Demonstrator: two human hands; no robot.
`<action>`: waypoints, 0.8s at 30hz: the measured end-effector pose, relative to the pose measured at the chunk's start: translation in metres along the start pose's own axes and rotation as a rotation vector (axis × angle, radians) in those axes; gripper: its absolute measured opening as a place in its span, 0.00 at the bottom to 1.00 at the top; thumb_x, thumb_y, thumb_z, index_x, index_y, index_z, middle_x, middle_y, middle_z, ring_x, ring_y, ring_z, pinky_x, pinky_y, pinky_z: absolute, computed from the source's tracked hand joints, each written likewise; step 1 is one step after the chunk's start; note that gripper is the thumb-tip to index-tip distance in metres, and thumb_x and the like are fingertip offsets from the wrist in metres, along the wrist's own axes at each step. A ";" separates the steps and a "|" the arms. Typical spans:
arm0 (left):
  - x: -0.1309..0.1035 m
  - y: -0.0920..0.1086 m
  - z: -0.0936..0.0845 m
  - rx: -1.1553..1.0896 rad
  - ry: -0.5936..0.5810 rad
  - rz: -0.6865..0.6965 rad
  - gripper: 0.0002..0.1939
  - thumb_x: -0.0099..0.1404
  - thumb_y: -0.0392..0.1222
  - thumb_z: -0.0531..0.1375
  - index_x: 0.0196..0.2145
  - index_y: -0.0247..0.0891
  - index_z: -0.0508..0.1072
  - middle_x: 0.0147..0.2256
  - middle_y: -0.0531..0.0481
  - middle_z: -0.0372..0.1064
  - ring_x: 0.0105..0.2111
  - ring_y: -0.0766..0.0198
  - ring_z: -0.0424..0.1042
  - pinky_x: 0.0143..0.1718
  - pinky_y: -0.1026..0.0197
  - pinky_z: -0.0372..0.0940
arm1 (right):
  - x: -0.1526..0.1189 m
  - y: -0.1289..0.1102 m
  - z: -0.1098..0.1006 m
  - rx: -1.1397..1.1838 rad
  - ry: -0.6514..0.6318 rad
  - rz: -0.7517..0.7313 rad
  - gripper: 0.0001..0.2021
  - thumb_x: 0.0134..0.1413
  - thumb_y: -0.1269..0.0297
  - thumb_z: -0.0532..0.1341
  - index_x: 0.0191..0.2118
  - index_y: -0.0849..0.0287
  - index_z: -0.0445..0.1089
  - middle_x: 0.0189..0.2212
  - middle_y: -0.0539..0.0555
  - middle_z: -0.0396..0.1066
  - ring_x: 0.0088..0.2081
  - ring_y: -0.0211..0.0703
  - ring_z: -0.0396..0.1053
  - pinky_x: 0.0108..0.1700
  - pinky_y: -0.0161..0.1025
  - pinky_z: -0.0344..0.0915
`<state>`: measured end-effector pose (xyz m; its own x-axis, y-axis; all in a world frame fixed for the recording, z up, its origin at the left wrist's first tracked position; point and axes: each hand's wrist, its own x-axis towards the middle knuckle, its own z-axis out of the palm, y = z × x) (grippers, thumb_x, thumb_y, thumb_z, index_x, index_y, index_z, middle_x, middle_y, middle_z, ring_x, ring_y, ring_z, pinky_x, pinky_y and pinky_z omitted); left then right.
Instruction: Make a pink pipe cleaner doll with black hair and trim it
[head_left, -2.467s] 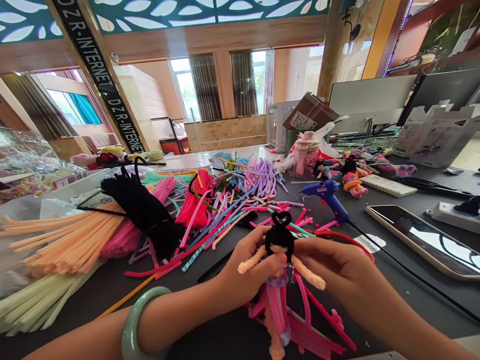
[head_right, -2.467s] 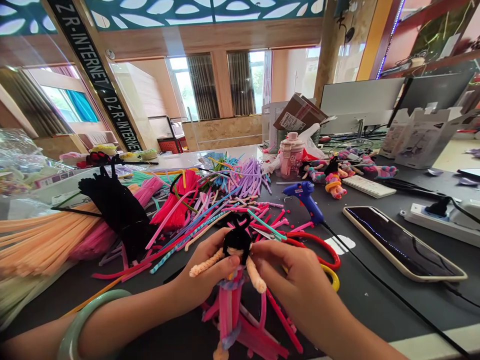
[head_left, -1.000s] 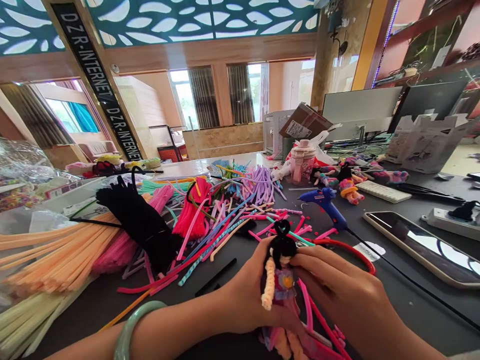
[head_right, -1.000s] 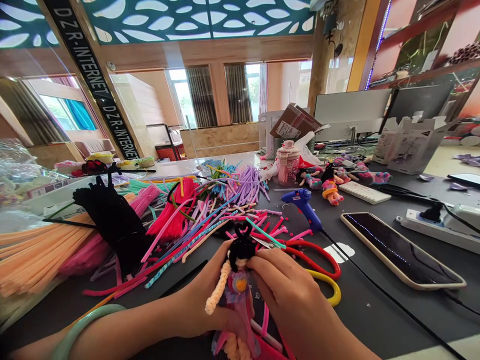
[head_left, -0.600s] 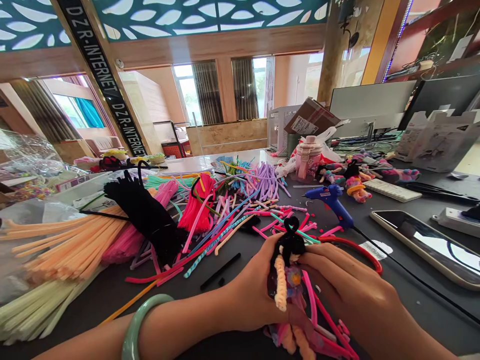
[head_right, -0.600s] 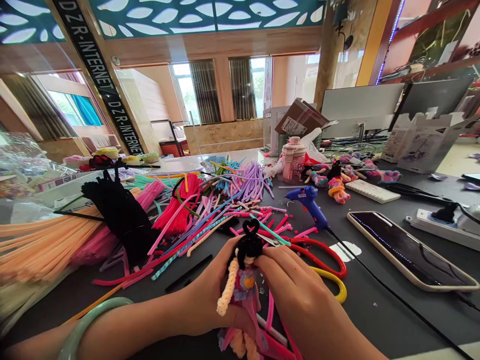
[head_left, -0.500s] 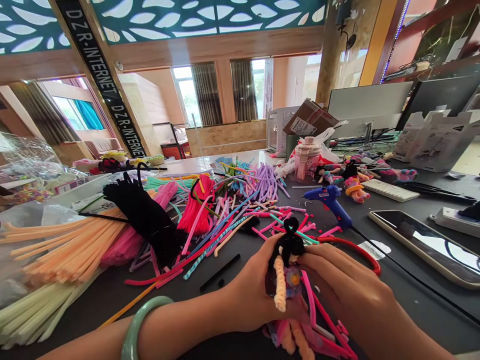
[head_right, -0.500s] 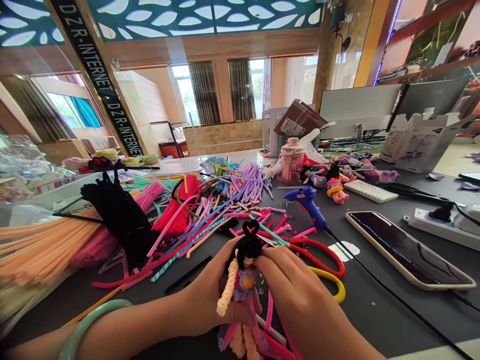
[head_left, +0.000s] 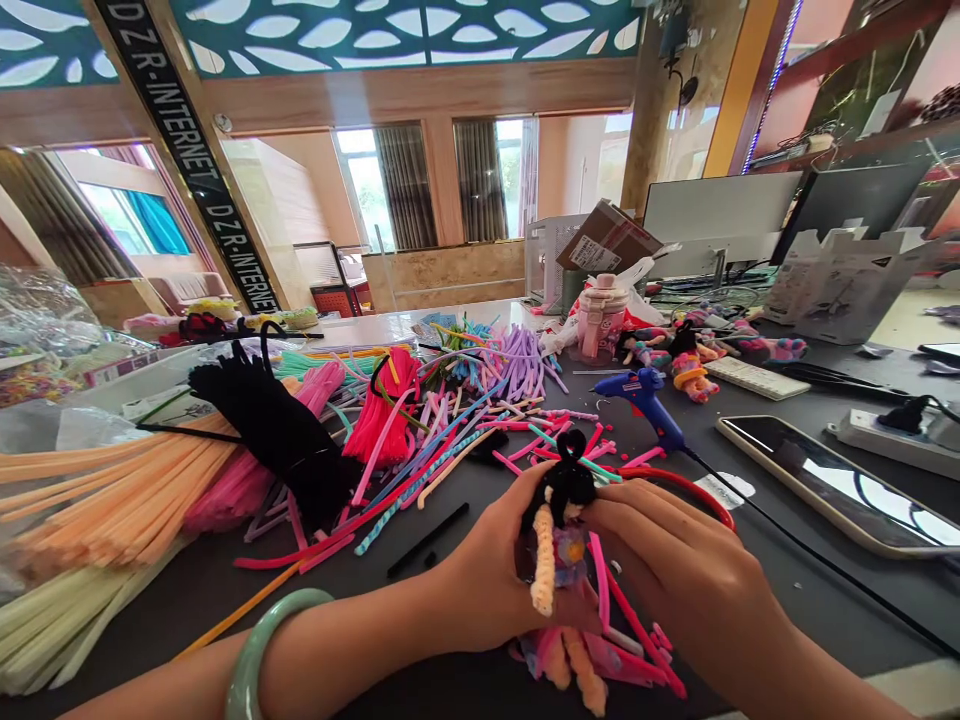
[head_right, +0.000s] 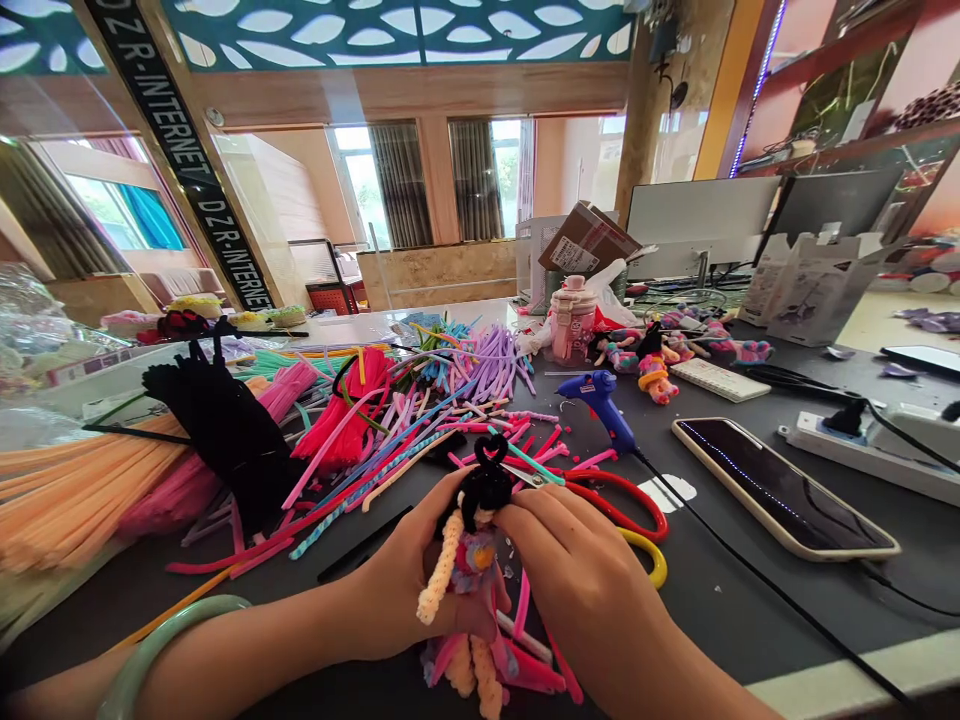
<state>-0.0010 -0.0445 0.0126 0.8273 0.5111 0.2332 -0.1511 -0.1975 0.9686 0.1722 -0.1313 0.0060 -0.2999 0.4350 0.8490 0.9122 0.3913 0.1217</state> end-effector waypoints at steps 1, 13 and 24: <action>0.000 0.000 0.000 0.001 -0.005 -0.006 0.48 0.43 0.42 0.77 0.59 0.38 0.63 0.48 0.46 0.69 0.46 0.55 0.68 0.51 0.55 0.65 | 0.000 0.000 0.000 -0.007 0.014 0.000 0.12 0.61 0.77 0.52 0.39 0.59 0.73 0.34 0.54 0.79 0.36 0.39 0.77 0.41 0.33 0.73; 0.002 0.006 0.002 -0.206 -0.011 -0.132 0.46 0.39 0.40 0.79 0.54 0.40 0.65 0.43 0.47 0.69 0.38 0.59 0.72 0.42 0.56 0.68 | 0.001 -0.003 0.000 -0.010 0.088 -0.014 0.10 0.62 0.77 0.55 0.42 0.59 0.71 0.34 0.53 0.80 0.37 0.37 0.77 0.45 0.32 0.72; 0.002 0.011 0.007 -0.210 -0.021 -0.087 0.34 0.41 0.37 0.77 0.45 0.36 0.69 0.36 0.51 0.69 0.32 0.64 0.70 0.34 0.62 0.67 | 0.008 -0.008 -0.003 0.019 0.119 0.059 0.09 0.61 0.77 0.56 0.38 0.56 0.70 0.32 0.50 0.79 0.34 0.34 0.77 0.41 0.28 0.71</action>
<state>0.0028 -0.0514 0.0236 0.8529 0.5005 0.1484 -0.1863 0.0262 0.9821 0.1637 -0.1331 0.0132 -0.2098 0.3588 0.9095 0.9214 0.3836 0.0612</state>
